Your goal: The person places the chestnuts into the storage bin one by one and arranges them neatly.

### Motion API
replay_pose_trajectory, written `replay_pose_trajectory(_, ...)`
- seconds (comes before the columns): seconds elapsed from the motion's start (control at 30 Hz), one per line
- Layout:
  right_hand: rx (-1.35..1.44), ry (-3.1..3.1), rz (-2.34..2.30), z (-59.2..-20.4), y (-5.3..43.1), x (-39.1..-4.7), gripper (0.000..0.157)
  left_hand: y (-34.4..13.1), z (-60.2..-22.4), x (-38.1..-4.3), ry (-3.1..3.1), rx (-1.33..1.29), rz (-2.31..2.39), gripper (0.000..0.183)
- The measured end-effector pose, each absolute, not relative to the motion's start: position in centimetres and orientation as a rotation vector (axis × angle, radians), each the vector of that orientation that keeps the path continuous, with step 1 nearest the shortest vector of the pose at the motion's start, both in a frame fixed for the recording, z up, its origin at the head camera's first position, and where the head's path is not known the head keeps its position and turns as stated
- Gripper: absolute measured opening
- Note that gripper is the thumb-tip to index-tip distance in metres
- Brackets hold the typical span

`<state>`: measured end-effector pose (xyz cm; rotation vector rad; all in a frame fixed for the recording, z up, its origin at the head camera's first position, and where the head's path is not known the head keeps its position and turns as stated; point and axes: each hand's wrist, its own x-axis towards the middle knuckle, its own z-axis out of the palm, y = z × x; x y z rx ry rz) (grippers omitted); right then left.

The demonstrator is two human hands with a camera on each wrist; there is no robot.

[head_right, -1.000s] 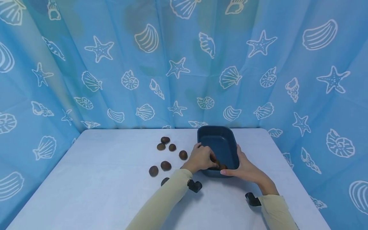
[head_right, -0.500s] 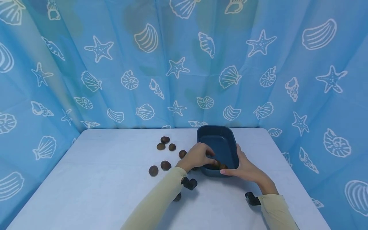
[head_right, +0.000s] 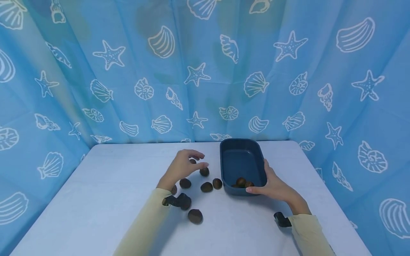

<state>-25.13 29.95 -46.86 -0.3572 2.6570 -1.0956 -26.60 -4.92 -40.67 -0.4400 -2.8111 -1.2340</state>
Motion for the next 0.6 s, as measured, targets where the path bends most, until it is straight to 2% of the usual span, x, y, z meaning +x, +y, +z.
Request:
replay_pose_trajectory(0.4,-0.372,2.655,-1.115,-46.7,29.9,-25.1,0.133,-9.6,-43.4,-24.7,-2.897,-0.249,-1.164,0.043)
replay_pose_trajectory(0.6,-0.345,2.663,-1.098,-46.7,29.9,-25.0,0.134,-10.8,-44.3,-24.8,-2.953,-0.248,-1.142,0.043)
